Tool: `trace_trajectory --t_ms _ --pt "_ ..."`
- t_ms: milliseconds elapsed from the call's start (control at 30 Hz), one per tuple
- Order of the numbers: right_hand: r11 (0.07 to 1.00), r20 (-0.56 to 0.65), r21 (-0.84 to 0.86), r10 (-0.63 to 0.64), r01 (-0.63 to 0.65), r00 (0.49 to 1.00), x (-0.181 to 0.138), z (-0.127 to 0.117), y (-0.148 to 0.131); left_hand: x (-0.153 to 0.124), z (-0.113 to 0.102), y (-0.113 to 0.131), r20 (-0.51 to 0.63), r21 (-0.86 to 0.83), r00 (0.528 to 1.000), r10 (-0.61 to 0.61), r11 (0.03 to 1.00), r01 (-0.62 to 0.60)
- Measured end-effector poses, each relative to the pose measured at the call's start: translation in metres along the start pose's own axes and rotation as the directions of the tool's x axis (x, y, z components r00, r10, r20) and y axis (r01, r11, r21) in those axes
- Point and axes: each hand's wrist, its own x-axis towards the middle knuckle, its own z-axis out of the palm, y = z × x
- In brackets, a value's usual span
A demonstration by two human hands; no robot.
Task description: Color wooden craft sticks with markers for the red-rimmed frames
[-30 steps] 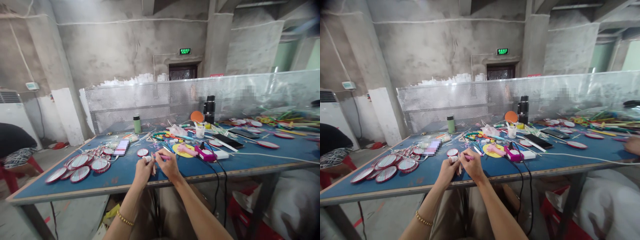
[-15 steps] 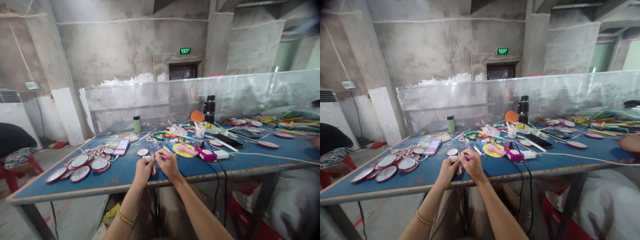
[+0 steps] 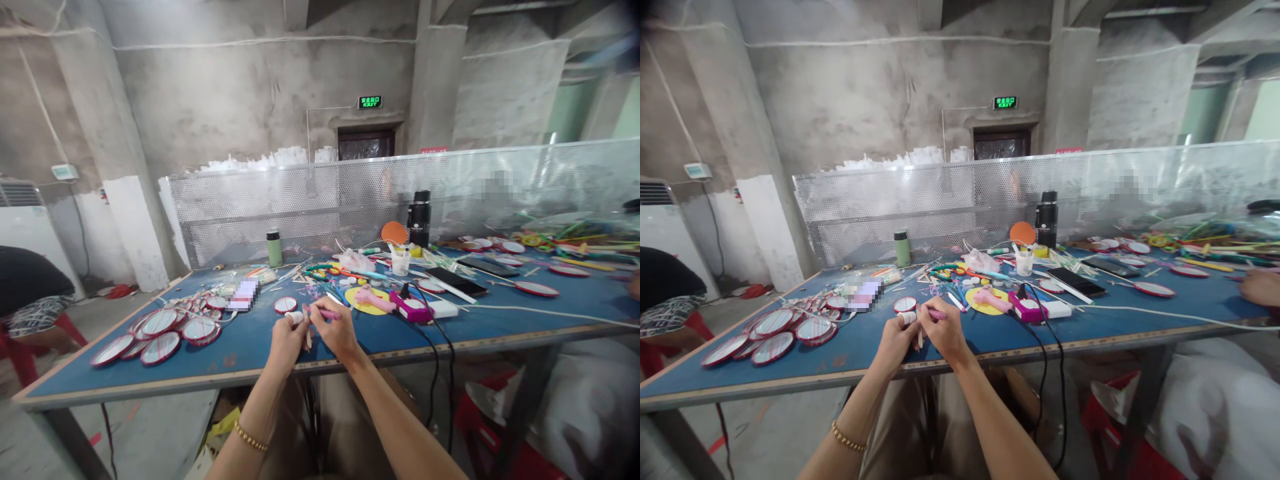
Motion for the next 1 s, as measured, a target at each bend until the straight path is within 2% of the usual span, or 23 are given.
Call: trace_trajectory --t_ms 267,600,833,1000 --pt "1.0 -0.056 -0.025 -0.002 0.001 0.998 -0.0006 -0.0015 0.0006 0.0013 0.0004 -0.0023 -0.002 -0.016 1.0 -0.007 1.0 0.007" --pt "1.0 0.0 -0.009 -0.02 0.02 1.0 -0.0004 0.0 -0.0003 -0.0003 0.0006 0.0019 -0.007 0.003 1.0 -0.005 1.0 0.005" --pt "0.999 -0.052 -0.034 -0.003 0.001 0.999 -0.0006 -0.001 0.0006 0.0001 0.0005 0.0028 0.012 -0.001 1.0 -0.006 1.0 0.006" --pt "0.999 -0.024 -0.028 -0.018 0.017 1.0 0.0 -0.0016 -0.0015 0.0011 0.0001 -0.0008 0.008 0.008 1.0 -0.001 1.0 0.001"
